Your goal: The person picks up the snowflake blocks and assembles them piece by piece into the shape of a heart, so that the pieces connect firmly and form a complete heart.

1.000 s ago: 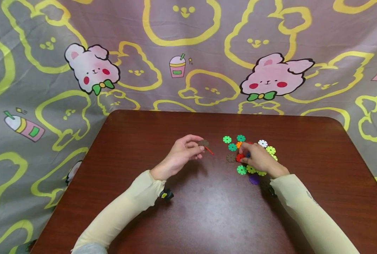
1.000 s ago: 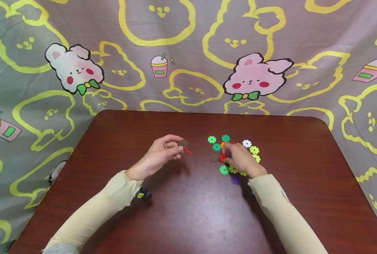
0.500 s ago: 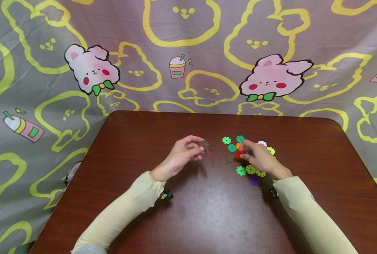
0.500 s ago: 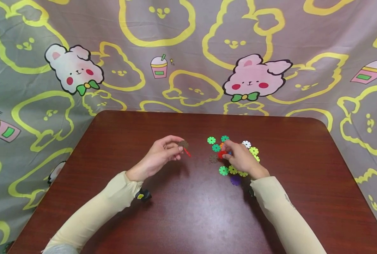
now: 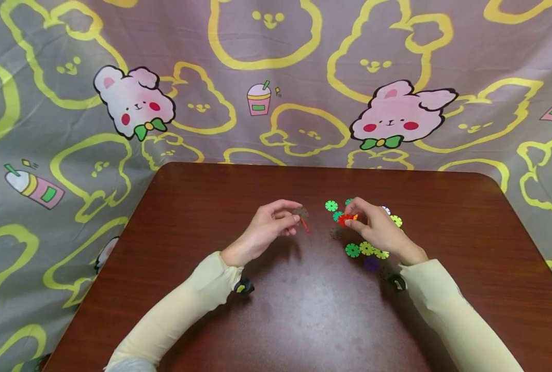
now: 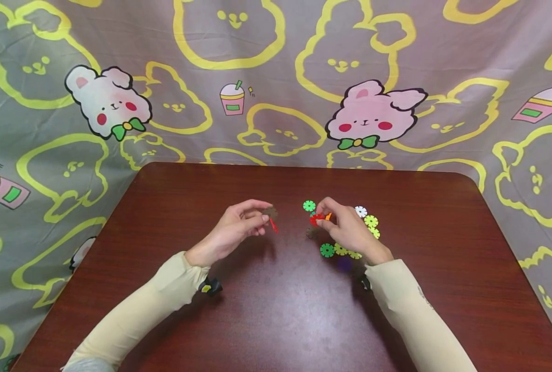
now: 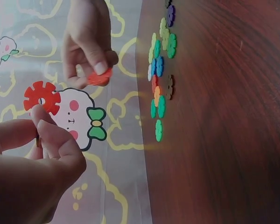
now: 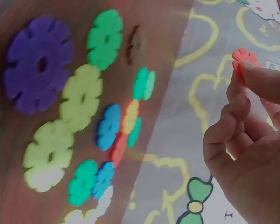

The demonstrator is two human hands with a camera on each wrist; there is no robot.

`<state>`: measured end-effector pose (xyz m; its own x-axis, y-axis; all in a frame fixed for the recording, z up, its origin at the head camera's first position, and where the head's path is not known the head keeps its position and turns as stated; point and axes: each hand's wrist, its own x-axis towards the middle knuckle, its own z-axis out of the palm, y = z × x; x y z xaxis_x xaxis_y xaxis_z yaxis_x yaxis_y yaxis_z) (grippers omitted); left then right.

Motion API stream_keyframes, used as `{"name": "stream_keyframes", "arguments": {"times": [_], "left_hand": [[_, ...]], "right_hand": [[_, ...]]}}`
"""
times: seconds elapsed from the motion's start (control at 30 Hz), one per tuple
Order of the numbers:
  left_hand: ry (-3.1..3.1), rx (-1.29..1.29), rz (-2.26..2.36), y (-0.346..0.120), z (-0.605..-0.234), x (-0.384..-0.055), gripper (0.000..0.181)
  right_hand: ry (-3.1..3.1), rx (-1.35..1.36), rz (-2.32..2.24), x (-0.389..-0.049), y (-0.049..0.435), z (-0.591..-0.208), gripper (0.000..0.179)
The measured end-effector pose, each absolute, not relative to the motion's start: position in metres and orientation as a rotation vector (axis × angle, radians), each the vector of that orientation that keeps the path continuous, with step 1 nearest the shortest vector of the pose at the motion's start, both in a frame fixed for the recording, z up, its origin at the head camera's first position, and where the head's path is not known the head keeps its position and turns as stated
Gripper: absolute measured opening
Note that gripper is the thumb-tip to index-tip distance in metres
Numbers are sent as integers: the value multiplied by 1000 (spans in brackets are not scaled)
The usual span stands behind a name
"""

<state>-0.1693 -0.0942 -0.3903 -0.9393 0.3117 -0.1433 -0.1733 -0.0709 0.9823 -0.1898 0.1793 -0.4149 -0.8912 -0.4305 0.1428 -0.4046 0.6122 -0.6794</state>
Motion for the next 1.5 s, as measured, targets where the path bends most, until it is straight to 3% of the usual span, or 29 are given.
{"name": "stream_keyframes", "arguments": {"times": [0.3,0.57,1.5], "left_hand": [[1907,120,2046,-92,-389,-169,40],[1907,74,2055,-91,-387,-169,32],[1984,102,1961,-89,-385,-167,26]], "right_hand": [[2744,-749,-1307,-181,168,-398,19],[2742,-772,-1420,-174,158,-387,21],[2760,-886,-1454,-171,140,-385,19]]}}
